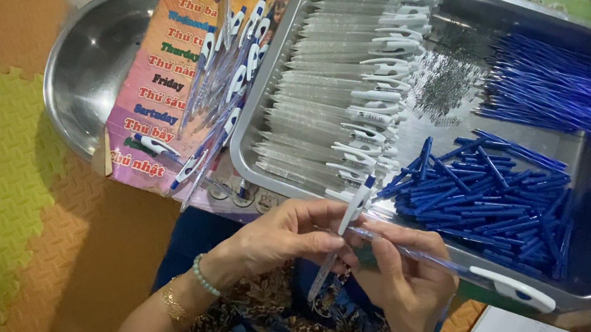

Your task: The person assembles pens by picking up white barrels from a tray, inserting blue ink cartridges, and attaching blue caps by hand.

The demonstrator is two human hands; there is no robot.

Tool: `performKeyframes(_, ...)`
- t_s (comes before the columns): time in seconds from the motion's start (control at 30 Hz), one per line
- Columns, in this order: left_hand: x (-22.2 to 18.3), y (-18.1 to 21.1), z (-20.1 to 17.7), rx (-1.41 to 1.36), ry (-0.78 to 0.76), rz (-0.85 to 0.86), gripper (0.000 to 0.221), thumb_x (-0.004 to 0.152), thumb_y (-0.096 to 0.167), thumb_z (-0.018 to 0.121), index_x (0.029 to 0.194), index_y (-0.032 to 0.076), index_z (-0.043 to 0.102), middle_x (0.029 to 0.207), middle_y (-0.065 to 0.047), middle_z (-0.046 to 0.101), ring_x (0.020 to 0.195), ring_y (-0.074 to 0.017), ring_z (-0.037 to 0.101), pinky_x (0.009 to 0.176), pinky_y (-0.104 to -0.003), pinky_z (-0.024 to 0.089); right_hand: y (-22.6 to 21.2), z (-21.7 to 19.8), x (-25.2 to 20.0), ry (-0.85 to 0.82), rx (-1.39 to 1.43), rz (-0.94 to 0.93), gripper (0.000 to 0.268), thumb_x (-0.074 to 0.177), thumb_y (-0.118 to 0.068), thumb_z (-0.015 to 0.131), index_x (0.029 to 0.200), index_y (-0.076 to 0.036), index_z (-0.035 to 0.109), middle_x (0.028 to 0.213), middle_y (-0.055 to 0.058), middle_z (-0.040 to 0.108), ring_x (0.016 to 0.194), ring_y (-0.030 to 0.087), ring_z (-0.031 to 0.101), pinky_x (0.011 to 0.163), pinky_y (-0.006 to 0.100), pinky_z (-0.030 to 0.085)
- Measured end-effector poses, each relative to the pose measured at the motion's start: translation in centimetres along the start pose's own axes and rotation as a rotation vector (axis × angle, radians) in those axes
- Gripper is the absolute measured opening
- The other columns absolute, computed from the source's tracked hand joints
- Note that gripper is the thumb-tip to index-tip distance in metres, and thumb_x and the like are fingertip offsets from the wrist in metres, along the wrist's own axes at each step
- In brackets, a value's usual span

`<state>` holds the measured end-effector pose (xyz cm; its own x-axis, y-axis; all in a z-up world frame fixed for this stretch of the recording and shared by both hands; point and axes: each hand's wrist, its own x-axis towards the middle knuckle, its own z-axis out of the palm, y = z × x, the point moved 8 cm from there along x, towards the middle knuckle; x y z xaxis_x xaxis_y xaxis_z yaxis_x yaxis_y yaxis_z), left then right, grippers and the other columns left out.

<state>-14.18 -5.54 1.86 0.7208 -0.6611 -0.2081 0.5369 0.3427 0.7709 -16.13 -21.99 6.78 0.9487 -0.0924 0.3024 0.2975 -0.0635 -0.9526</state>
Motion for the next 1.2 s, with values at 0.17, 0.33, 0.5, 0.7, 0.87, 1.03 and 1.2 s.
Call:
performKeyframes(0.17,0.2,-1.0,-0.2,-0.005,-0.011,-0.005,0.062,0.103,0.026,0.077,0.159,0.005,0.06,0.132,-0.012,0.077,0.111,-0.0236,0.079,0.1,-0.043,0.069,0.0,0.2,0.0,-0.024,-0.005,-0.018,0.012,0.105,-0.006,0.071,0.116,-0.005,0.068,0.115,0.017,0.082,0.106,0.027,0.086,0.095,0.034,0.073)
performKeyframes(0.33,0.3,-1.9,-0.3,-0.013,-0.013,-0.008,0.058,0.105,0.02,0.075,0.159,0.004,0.061,0.124,-0.011,0.077,0.109,-0.0227,0.079,0.099,-0.043,0.07,0.3,0.0,-0.3,0.015,-0.02,-0.016,0.012,0.104,-0.01,0.073,0.113,-0.004,0.067,0.109,0.018,0.082,0.096,0.026,0.086,0.084,0.033,0.072)
performKeyframes(0.5,0.4,-2.4,0.0,-0.047,0.002,-0.005,0.064,0.102,0.026,0.078,0.159,0.004,0.061,0.134,-0.012,0.075,0.104,-0.0229,0.079,0.097,-0.045,0.071,0.9,-0.4,-0.8,-0.035,-0.04,-0.133,0.014,0.105,-0.007,0.071,0.116,-0.008,0.062,0.111,0.016,0.082,0.095,0.023,0.086,0.076,0.03,0.073)
performKeyframes(0.7,-0.1,-1.9,0.8,-0.029,0.081,-0.045,0.058,0.104,0.018,0.074,0.16,0.005,0.062,0.102,-0.011,0.08,0.09,-0.0166,0.079,0.088,-0.038,0.072,0.9,-0.6,-2.4,-0.102,-0.162,-0.473,0.029,0.102,-0.003,0.079,0.125,-0.013,0.066,0.122,0.016,0.08,0.112,0.024,0.086,0.085,0.028,0.078)
performKeyframes(0.87,0.3,-2.6,0.2,-0.021,0.052,-0.015,0.058,0.105,0.021,0.075,0.159,0.006,0.062,0.099,-0.007,0.078,0.087,-0.0147,0.077,0.086,-0.038,0.072,-0.7,0.0,-2.8,-0.105,-0.21,-0.556,0.021,0.098,-0.001,0.082,0.118,-0.007,0.074,0.128,0.023,0.077,0.108,0.027,0.087,0.1,0.033,0.073)
performKeyframes(1.03,-0.2,-2.4,0.3,0.005,0.022,-0.051,0.069,0.105,0.02,0.072,0.169,0.008,0.05,0.117,-0.012,0.069,0.091,-0.0169,0.073,0.093,-0.043,0.071,0.5,-3.9,-1.9,-0.056,0.041,-0.293,0.021,0.106,-0.001,0.047,0.103,-0.009,0.066,0.126,0.016,0.077,0.116,0.039,0.083,0.103,0.057,0.077)
performKeyframes(1.2,-0.3,-2.7,2.3,0.071,-0.217,-0.039,0.063,0.115,0.02,0.062,0.175,0.008,0.044,0.116,-0.003,0.068,0.089,-0.0109,0.064,0.081,-0.025,0.058,1.7,-5.6,0.6,-0.085,-0.12,0.057,0.028,0.118,-0.01,0.05,0.139,0.0,0.067,0.124,0.016,0.074,0.076,0.016,0.07,0.072,0.026,0.063)
